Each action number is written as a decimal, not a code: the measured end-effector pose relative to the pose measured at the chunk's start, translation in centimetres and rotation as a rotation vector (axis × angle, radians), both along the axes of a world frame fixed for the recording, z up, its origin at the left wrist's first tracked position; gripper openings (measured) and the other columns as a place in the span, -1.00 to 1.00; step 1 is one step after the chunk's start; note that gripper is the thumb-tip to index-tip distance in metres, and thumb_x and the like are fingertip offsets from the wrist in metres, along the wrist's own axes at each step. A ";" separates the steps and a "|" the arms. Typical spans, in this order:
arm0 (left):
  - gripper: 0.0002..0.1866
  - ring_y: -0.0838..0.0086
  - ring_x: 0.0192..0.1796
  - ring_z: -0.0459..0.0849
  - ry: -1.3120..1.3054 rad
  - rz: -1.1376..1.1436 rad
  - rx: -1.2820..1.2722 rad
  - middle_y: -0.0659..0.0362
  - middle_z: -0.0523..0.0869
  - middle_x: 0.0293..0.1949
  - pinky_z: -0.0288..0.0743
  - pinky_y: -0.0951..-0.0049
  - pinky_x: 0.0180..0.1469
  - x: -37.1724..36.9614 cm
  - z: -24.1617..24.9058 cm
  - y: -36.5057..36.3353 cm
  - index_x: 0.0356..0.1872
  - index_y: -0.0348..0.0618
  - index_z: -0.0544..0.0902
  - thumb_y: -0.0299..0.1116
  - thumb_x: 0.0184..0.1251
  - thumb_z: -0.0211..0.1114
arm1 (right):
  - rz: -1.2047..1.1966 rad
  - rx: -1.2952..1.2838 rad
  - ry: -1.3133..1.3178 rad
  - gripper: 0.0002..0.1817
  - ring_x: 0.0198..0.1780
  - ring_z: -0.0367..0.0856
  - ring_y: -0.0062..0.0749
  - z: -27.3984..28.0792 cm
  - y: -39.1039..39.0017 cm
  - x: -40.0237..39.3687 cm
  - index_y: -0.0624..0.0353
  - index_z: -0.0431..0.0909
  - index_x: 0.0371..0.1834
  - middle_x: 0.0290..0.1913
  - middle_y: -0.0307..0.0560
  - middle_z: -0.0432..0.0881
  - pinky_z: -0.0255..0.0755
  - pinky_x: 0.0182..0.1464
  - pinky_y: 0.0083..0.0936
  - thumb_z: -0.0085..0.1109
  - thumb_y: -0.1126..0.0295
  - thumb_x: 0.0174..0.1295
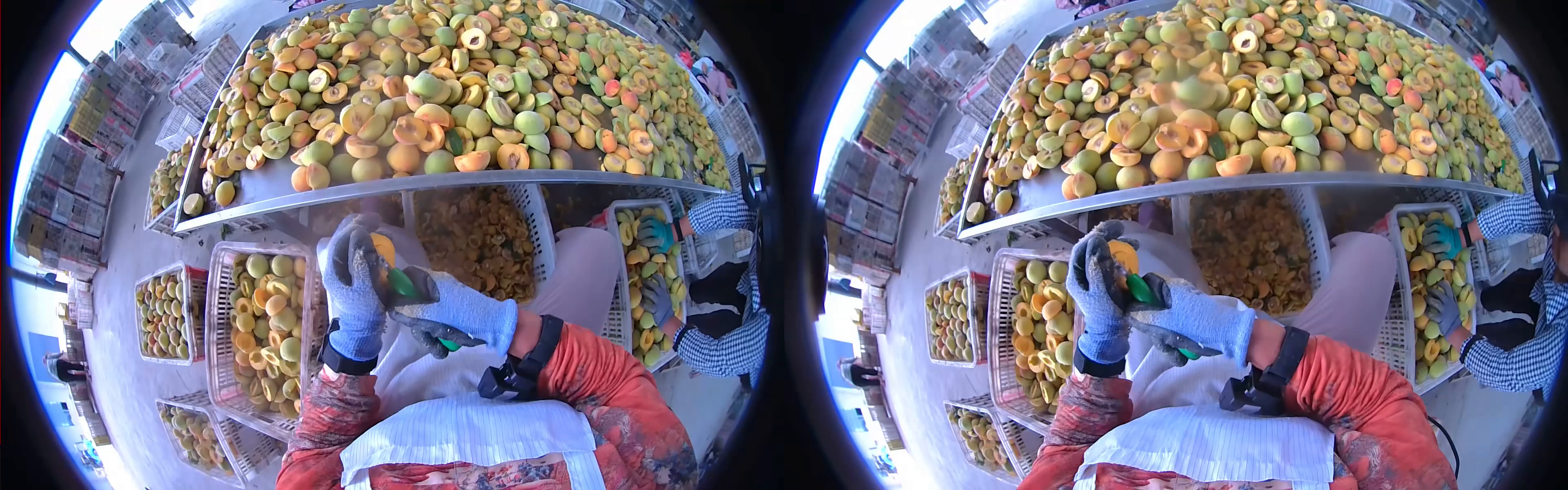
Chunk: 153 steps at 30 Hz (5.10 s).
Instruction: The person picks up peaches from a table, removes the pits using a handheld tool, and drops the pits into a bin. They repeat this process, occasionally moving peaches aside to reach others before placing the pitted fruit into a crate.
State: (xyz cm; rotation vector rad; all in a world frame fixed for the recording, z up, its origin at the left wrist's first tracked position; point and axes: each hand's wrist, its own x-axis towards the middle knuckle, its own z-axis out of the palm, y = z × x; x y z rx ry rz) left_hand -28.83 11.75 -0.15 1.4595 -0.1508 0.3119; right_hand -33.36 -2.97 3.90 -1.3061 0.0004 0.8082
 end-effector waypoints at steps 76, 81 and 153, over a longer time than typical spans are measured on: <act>-0.45 0.25 -0.10 0.63 -0.112 -0.208 1.226 0.02 0.62 -0.10 0.48 0.33 -0.04 15.7 -1.9 -14.4 0.07 -0.15 0.52 -0.14 0.04 0.39 | -0.340 -1.080 -0.475 -0.58 -0.43 0.62 -0.01 -13.2 -14.1 0.3 0.11 0.40 -0.16 -0.50 0.08 0.61 0.46 -0.36 -0.13 0.18 0.04 0.08; -0.38 0.11 0.06 0.53 -0.042 -0.378 1.387 -0.06 0.53 0.02 0.43 0.31 0.06 15.6 -3.0 -18.3 0.15 -0.15 0.44 -0.16 0.04 0.38 | -0.391 -1.038 -0.500 -0.54 -0.47 0.62 -0.03 -14.3 -14.8 0.2 0.12 0.40 -0.12 -0.52 0.08 0.60 0.46 -0.42 -0.15 0.14 -0.01 0.11; -0.64 0.47 -0.07 0.54 0.132 -0.158 0.114 0.08 0.59 -0.09 0.39 0.50 0.03 0.4 1.4 -2.2 0.03 -0.41 0.51 -0.34 0.34 0.05 | -0.145 -0.996 -0.950 -0.61 -0.45 0.60 -0.09 -3.9 -1.9 -0.2 0.14 0.42 -0.09 -0.50 0.11 0.56 0.44 -0.41 -0.20 0.18 0.14 0.14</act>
